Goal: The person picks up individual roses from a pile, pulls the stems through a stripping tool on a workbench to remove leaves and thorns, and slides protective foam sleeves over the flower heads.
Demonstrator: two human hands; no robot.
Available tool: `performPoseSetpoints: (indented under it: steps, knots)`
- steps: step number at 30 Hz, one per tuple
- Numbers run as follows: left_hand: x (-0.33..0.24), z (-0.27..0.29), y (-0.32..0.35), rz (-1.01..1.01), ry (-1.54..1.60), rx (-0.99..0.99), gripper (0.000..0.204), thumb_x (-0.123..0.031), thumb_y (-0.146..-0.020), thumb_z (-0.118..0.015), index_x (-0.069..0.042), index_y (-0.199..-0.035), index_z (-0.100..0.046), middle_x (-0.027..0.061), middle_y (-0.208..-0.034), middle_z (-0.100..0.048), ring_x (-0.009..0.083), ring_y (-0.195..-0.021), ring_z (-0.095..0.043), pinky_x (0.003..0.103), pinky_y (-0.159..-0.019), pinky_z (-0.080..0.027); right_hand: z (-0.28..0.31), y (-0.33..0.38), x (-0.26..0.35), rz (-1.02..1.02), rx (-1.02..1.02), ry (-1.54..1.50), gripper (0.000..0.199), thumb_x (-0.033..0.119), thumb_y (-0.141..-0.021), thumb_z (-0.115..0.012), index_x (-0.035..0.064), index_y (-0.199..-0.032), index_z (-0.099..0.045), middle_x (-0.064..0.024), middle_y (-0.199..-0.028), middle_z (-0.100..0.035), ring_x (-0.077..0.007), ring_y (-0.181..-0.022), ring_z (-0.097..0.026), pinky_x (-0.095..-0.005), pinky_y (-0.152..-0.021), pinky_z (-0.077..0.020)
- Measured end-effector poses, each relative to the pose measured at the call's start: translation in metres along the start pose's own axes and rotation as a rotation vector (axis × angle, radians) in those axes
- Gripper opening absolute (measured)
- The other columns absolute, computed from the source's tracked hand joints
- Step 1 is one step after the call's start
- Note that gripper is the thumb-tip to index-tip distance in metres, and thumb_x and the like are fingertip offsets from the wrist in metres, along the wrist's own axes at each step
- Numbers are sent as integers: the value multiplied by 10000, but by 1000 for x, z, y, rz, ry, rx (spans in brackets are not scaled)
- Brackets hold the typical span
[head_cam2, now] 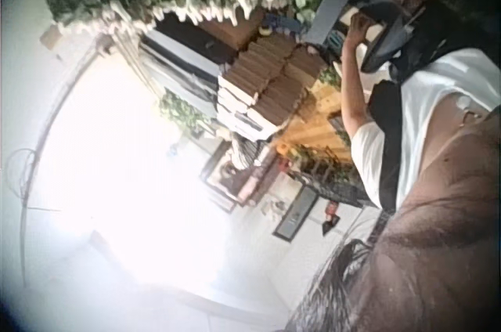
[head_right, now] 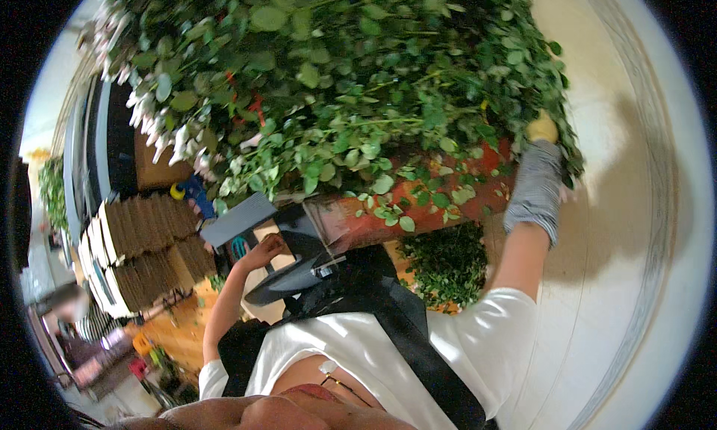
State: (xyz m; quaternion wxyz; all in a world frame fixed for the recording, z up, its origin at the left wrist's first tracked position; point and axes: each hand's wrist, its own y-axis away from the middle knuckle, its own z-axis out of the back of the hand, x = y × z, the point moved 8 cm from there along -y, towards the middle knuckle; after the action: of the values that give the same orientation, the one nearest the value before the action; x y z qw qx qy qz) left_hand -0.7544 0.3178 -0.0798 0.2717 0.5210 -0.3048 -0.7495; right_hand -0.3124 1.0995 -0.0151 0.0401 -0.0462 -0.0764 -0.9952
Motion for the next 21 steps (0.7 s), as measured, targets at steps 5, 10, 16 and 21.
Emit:
performPoseSetpoints:
  steps: [5,10,16,21]
  knots:
    - [-7,5,-4,-191,29,-179,280,-253,-970,-616,-47,-1156,-575,87,-1010,-557,202,-908,-584,333,-834,-488,67,-24,-20,178,-184,81,470,271,-947,-548,121,-1392,-556,-191,-1244,-666,-365,-1133,-638,-437,-959,-499]
    - [13,-6,-2,-254,103,-272,288,-264,-935,-645,-50,-1124,-606,122,-1042,-599,252,-985,-619,363,-876,-496,113,218,271,745,-58,-703,523,207,-942,-628,32,-1416,-490,-147,-1464,-523,-274,-1357,-490,-393,-1135,-379]
    - [0,5,-8,-385,14,-385,268,-234,-895,-651,-26,-1063,-633,169,-1031,-607,351,-1008,-604,404,-900,-492,20,420,483,1393,-135,-64,769,316,-865,-730,88,-1505,-369,-187,-1446,-511,-321,-1344,-478,-430,-1183,-331]
    - [0,-2,-8,-376,8,-491,264,-250,-881,-630,-42,-1042,-643,191,-1061,-619,374,-1003,-631,438,-878,-515,-76,425,501,1292,231,331,718,198,-752,-810,33,-1375,-495,-220,-1183,-647,-391,-1098,-609,-457,-941,-498]
